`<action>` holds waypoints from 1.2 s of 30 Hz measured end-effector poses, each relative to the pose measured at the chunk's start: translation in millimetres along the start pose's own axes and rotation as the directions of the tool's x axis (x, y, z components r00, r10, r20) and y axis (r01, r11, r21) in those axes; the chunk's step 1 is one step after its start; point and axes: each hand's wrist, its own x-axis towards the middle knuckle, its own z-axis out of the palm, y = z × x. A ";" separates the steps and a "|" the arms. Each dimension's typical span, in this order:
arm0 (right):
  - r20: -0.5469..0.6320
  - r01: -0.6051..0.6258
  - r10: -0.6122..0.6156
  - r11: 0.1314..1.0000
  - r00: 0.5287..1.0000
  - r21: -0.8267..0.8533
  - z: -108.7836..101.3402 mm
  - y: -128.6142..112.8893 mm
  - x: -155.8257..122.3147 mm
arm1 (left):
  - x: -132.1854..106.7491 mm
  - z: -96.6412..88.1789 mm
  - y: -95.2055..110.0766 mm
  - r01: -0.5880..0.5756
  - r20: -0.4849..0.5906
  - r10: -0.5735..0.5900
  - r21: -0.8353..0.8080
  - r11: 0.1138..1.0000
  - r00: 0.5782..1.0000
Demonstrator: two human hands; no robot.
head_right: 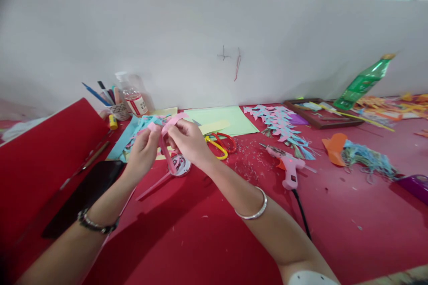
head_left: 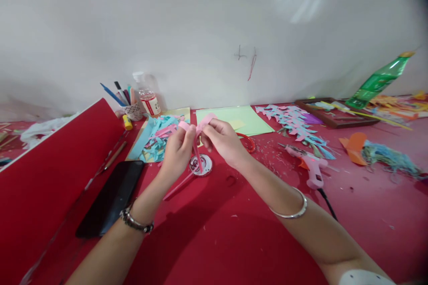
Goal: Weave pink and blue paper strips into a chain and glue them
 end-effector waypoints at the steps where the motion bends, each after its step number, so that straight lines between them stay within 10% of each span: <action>1: -0.016 0.002 -0.001 1.000 1.000 0.012 0.2 -0.1 0.6 | 0.1 0.3 -1.0 -0.010 0.028 0.009 0.003 1.000 1.000; 16: 0.100 0.041 -0.031 0.994 0.994 -0.103 -0.6 -2.5 -4.1 | -2.7 -0.8 2.8 -0.005 -0.201 0.037 0.158 0.987 0.979; 24: 0.115 0.013 0.000 0.993 0.993 -0.118 3.2 -2.3 -5.8 | -5.9 0.0 2.6 -0.123 -0.148 0.167 0.265 0.956 0.975; 32: 0.069 0.029 -0.029 1.000 0.997 0.000 1.3 0.3 -3.4 | -4.7 4.3 -0.5 0.103 -0.123 -0.111 -0.069 0.992 0.986; 36: -0.005 0.017 -0.016 0.999 1.000 0.047 1.2 -0.4 -0.4 | -5.0 7.4 -2.6 0.044 -0.009 -0.044 -0.046 0.998 0.999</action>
